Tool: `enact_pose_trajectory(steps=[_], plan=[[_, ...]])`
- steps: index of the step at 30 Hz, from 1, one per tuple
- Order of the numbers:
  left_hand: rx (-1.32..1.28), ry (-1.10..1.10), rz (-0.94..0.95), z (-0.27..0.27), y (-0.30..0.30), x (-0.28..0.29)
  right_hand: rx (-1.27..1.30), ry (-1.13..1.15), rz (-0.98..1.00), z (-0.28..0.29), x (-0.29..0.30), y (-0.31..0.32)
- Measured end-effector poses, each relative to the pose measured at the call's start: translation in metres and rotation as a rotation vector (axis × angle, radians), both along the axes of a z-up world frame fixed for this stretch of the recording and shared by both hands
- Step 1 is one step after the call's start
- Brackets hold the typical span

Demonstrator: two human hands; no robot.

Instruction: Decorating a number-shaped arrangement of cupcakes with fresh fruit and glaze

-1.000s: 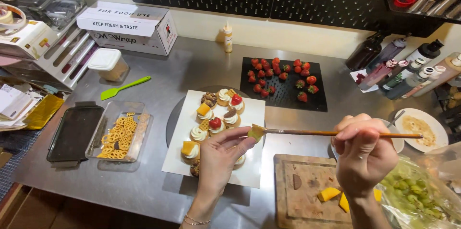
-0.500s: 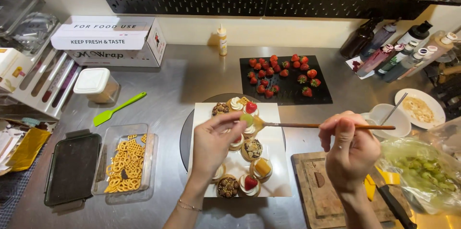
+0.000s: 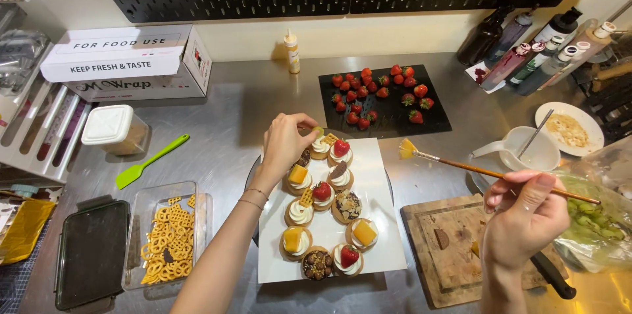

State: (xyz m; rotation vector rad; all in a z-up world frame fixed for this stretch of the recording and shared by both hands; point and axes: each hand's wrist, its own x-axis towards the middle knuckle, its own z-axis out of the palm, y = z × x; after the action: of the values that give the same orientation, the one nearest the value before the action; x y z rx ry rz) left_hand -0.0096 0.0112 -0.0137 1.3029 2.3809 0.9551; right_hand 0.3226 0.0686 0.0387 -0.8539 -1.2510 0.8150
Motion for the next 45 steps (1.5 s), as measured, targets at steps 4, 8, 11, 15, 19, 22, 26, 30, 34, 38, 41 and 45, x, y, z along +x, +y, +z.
enact_pose_trajectory(steps=[4,8,11,15,19,22,26,30,34,38,41,45], plan=[[0.008,-0.002,-0.009,-0.001,-0.003,0.004,-0.030,0.009,-0.032,-0.007,0.005,0.001],[-0.015,0.051,-0.005,-0.009,-0.003,0.003,-0.067,0.050,-0.048,-0.014,0.009,0.003],[-0.025,0.066,0.005,-0.011,-0.004,0.003,-0.070,0.055,-0.060,-0.014,0.010,0.002],[-0.045,0.119,0.001,-0.020,-0.004,0.003,-0.072,0.061,-0.076,-0.017,0.012,0.004],[-0.039,0.165,-0.004,-0.028,-0.003,0.000,-0.074,0.070,-0.072,-0.017,0.011,0.004],[-0.046,0.177,-0.008,-0.027,-0.004,0.001,-0.049,0.077,-0.079,-0.016,0.011,0.005],[-0.043,0.150,-0.016,-0.021,-0.009,0.000,-0.053,0.107,-0.092,-0.011,0.019,0.008],[0.067,0.200,0.068,0.025,-0.029,0.006,0.030,0.248,-0.316,0.001,0.066,0.059],[0.502,-0.055,-0.093,0.138,-0.097,0.083,0.038,0.152,-0.487,-0.049,0.176,0.191],[0.357,-0.284,-0.409,0.169,-0.111,0.132,-0.187,-0.247,-0.338,-0.148,0.229,0.314],[0.219,-0.445,-0.605,0.114,-0.097,0.184,-0.465,-0.341,-0.065,-0.182,0.237,0.341],[0.018,-0.642,-0.783,-0.025,-0.059,0.295,-0.549,-0.658,-0.076,-0.104,0.284,0.331]])
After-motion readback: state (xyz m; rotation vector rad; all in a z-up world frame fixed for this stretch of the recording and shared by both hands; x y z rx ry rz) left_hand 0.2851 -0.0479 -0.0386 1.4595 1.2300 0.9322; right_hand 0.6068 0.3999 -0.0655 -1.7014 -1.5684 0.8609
